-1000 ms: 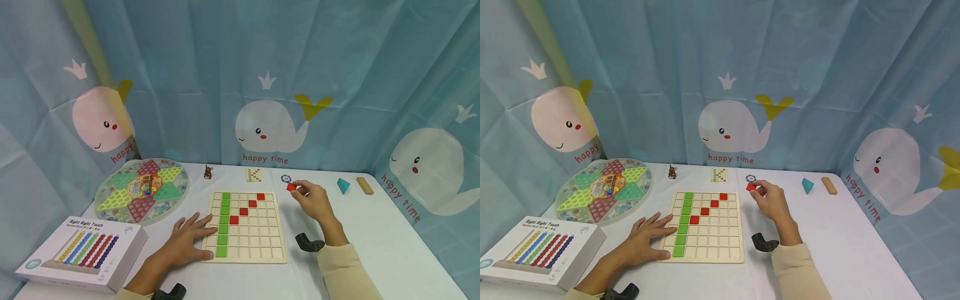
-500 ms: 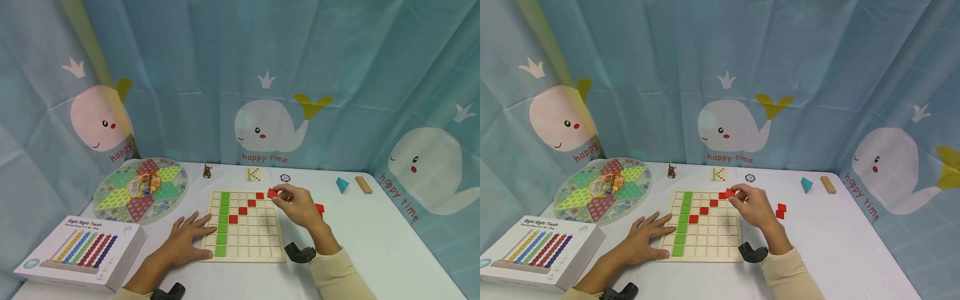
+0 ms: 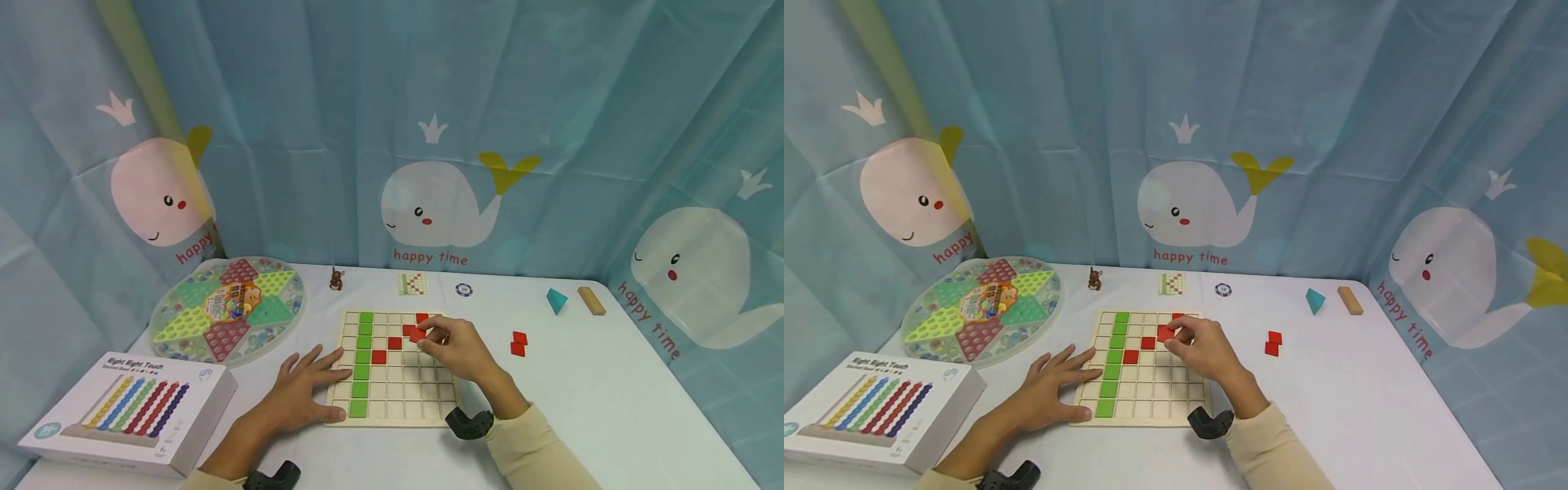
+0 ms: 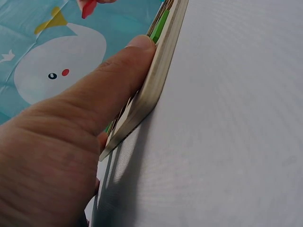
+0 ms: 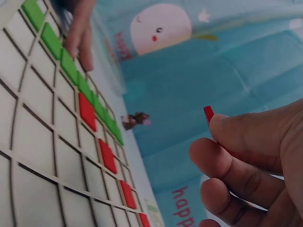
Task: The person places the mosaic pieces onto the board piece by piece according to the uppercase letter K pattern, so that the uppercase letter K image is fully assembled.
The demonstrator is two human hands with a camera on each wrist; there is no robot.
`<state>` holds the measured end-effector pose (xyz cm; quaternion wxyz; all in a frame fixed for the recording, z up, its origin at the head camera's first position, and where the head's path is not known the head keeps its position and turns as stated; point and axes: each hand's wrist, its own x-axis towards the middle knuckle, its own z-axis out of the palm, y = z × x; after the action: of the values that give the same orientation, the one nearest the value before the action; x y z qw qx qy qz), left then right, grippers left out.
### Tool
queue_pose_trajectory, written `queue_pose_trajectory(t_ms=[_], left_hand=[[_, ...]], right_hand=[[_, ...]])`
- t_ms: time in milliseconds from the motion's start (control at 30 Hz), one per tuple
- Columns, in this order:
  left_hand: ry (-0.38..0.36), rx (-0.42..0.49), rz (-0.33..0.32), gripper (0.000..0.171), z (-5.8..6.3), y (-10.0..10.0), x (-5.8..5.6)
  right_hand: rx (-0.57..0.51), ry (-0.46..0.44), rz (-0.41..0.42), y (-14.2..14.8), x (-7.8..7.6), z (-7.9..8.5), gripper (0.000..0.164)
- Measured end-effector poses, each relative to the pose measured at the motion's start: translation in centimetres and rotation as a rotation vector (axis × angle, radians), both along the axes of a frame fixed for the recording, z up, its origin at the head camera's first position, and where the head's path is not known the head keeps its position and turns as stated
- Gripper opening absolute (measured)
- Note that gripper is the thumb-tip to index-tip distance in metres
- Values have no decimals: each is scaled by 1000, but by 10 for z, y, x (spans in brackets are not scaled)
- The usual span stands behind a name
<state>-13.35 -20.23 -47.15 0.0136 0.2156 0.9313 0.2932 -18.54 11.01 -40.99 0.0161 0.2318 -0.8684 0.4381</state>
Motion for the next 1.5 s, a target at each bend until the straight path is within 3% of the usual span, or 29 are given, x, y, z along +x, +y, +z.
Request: queue_pose_trajectory(t_ms=[200, 567, 1067, 1267, 1500], left_hand=[[15, -12, 1, 75, -2, -1, -1], [7, -23, 8, 76, 0, 0, -2], [7, -39, 23, 73, 3, 2, -2], [0, -33, 26, 74, 3, 1, -2], [-1, -15, 23, 73, -3, 2, 0]], right_hand=[[65, -8, 61, -11, -2, -13, 18], [193, -156, 113, -25, 2, -30, 16], [277, -73, 110, -33, 7, -33, 19], [218, -87, 120, -27, 4, -24, 26], [114, 28, 72, -6, 10, 11, 28]])
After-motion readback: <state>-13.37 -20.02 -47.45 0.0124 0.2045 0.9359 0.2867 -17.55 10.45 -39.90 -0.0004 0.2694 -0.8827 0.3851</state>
